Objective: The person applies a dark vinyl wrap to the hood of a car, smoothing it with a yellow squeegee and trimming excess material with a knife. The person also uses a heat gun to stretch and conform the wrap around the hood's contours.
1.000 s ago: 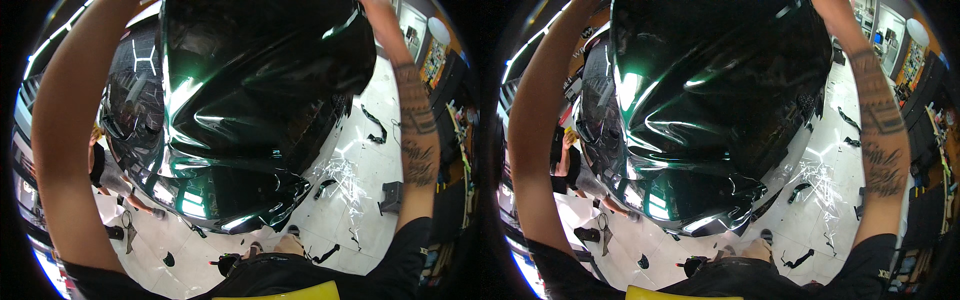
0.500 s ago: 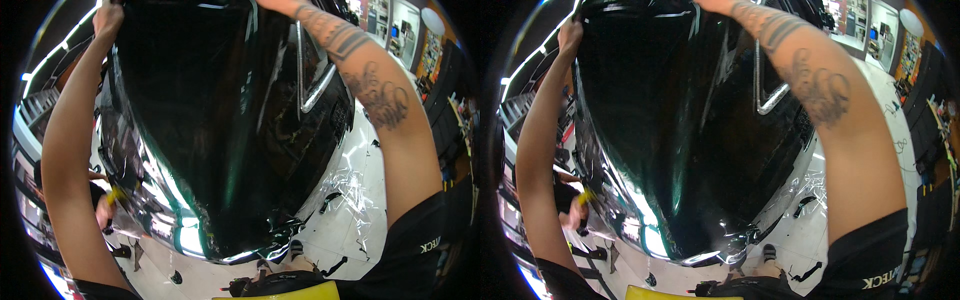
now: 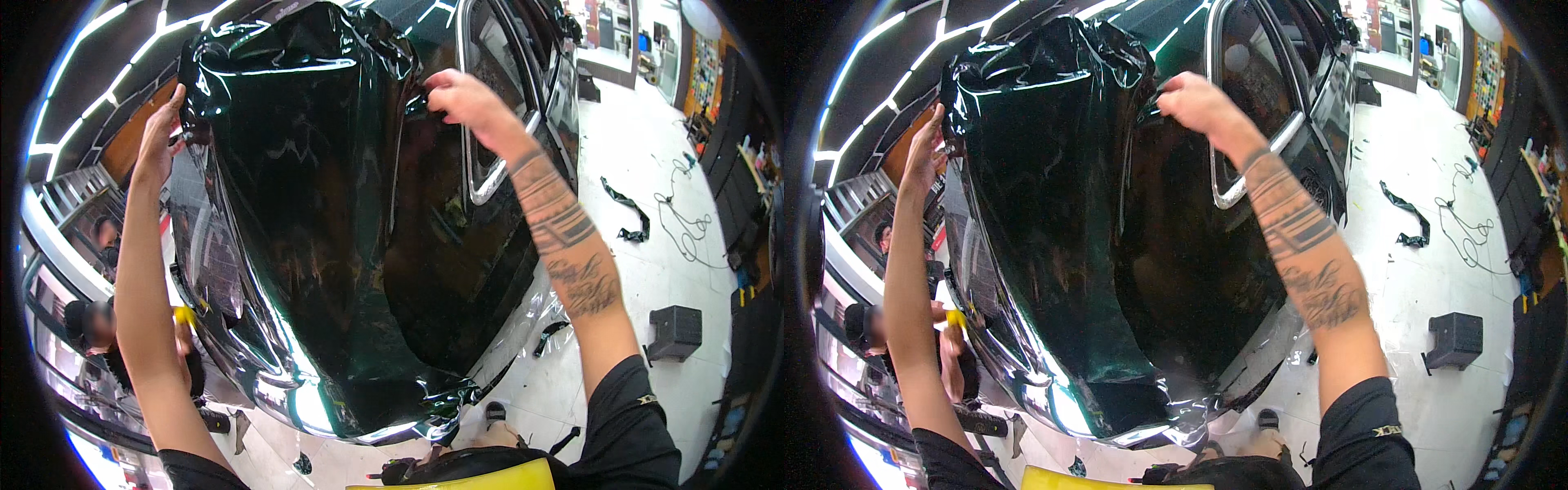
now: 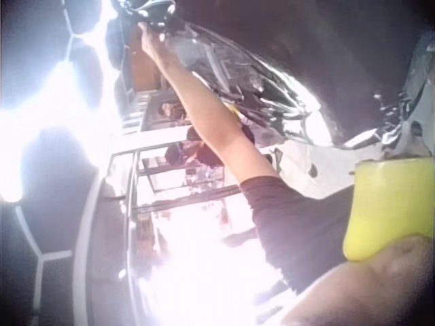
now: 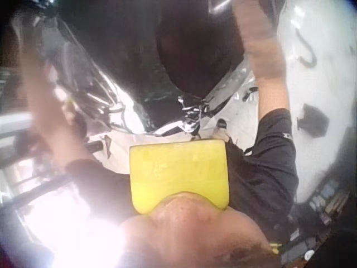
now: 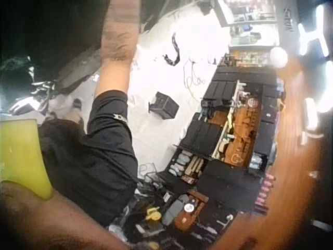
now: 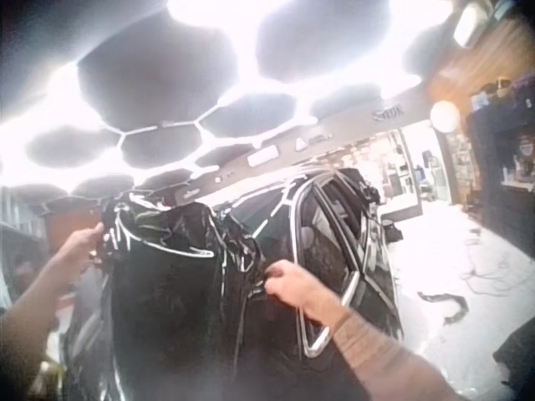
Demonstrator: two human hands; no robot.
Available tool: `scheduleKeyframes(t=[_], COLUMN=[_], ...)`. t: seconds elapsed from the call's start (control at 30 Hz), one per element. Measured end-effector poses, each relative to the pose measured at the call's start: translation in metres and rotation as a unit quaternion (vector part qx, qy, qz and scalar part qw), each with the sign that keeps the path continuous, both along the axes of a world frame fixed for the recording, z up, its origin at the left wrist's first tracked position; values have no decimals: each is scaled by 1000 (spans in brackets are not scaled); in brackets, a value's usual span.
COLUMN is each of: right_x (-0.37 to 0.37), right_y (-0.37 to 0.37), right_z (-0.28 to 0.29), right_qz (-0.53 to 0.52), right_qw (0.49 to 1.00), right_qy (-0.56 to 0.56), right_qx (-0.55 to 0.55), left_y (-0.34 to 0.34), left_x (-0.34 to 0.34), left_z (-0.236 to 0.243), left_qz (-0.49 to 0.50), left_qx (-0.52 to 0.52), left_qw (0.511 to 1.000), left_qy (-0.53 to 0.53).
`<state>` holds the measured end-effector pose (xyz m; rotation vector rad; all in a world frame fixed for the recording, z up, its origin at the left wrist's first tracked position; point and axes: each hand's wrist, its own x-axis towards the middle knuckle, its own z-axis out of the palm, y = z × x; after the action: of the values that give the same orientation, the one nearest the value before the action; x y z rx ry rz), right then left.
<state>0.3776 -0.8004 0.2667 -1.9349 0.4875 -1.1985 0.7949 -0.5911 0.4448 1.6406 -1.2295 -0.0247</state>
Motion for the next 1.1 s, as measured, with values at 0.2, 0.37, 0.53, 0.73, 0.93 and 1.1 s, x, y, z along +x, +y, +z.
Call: scheduleKeyframes(t=[0.2, 0.37, 0.53, 0.73, 0.93, 1.1], right_x=[36, 32, 22, 31, 41, 20], right_y=[19, 12, 13, 41, 27, 75], right_z=[31, 42, 61, 88, 88, 101], right_qz=[-45, 17, 222, 172, -252, -266], right_qw=[961, 979, 909, 956, 911, 913], right_qy=[-216, -173, -256, -174, -114, -114], right_qx=[168, 110, 245, 161, -305, -289], left_y=[-15, -16, -1, 19, 5, 37], left_x=[-4, -24, -49, -5, 11, 9], left_z=[24, 41, 52, 65, 69, 59], left_qz=[-50, -62, -183, -167, -38, -172], left_qx=[50, 57, -16, -66, -129, -140], left_qw=[997, 973, 974, 975, 976, 972], left_qy=[34, 214, 132, 128, 173, 76])
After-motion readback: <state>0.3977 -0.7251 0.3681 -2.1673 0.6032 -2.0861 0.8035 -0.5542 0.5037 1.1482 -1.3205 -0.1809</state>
